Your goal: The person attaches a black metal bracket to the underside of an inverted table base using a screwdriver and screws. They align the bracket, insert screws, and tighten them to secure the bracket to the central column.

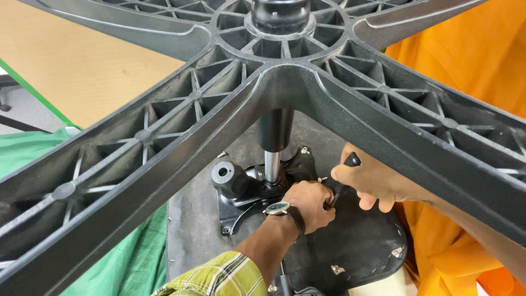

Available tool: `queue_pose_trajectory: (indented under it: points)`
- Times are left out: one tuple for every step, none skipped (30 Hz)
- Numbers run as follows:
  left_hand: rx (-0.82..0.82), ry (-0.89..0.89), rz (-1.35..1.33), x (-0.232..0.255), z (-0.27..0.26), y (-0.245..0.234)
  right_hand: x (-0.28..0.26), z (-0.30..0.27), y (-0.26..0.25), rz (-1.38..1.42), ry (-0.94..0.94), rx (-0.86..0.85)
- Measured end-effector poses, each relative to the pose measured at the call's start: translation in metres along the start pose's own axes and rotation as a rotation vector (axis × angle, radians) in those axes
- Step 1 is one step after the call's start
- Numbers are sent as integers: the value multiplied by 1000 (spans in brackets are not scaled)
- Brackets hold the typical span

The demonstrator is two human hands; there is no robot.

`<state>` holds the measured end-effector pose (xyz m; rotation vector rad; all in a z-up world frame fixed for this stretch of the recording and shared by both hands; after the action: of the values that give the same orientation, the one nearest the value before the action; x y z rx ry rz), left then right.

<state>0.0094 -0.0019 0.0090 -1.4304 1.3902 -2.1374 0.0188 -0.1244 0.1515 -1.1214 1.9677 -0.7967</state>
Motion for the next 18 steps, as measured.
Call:
queue_pose_trajectory:
  points:
    - [-28, -13, 6, -1, 1, 1, 0, 0, -1, -37, -8, -12]
    - [-58, -25, 13, -2, 3, 2, 1, 0, -2, -71, -18, -27]
    - [-88, -38, 19, -4, 4, 4, 3, 1, -4, -103, -24, -39]
    - [-85, -10, 60, -4, 6, 7, 4, 2, -5, -125, -37, -50]
    - [-83, 17, 100, -3, 7, 11, 7, 2, -6, -146, -43, -58]
    - [-81, 44, 138, -3, 8, 14, 8, 4, -7, -167, -55, -67]
    - [-55, 53, 130, -4, 6, 17, 8, 5, -8, -180, -60, -74]
    - [-28, 62, 122, -4, 5, 19, 9, 6, -9, -188, -67, -79]
    - [-2, 70, 114, -5, 5, 20, 9, 7, -10, -207, -78, -90]
    - [13, 67, 100, -7, 4, 20, 8, 6, -9, -234, -73, -99]
    - [27, 64, 86, -9, 2, 20, 8, 5, -10, -262, -69, -107]
    - [40, 61, 74, -10, 1, 18, 8, 2, -11, -288, -64, -116]
    - [24, 67, 65, -12, 1, 16, 7, 0, -10, -294, -16, -106]
    - [10, 72, 55, -14, 1, 13, 5, -3, -6, -301, 32, -97]
    - [-4, 77, 45, -17, 1, 10, 2, -5, -3, -308, 79, -86]
    - [-38, 87, 55, -19, 1, 7, -2, -8, -1, -301, 45, -75]
    - [-72, 97, 66, -21, 0, 4, -5, -11, 0, -294, 11, -63]
    - [-106, 110, 77, -23, -1, 2, -8, -13, 1, -284, -22, -50]
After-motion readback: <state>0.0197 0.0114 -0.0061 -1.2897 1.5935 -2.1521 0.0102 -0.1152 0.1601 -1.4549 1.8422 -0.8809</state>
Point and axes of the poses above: each hand's wrist, its own z-axis towards the middle knuckle, its own y-axis out of the palm, x = y × z, the point moved 1 cm from there along z, towards the middle knuckle, and after that the axes turned 10 degrees about y, right-handed, at the moved point
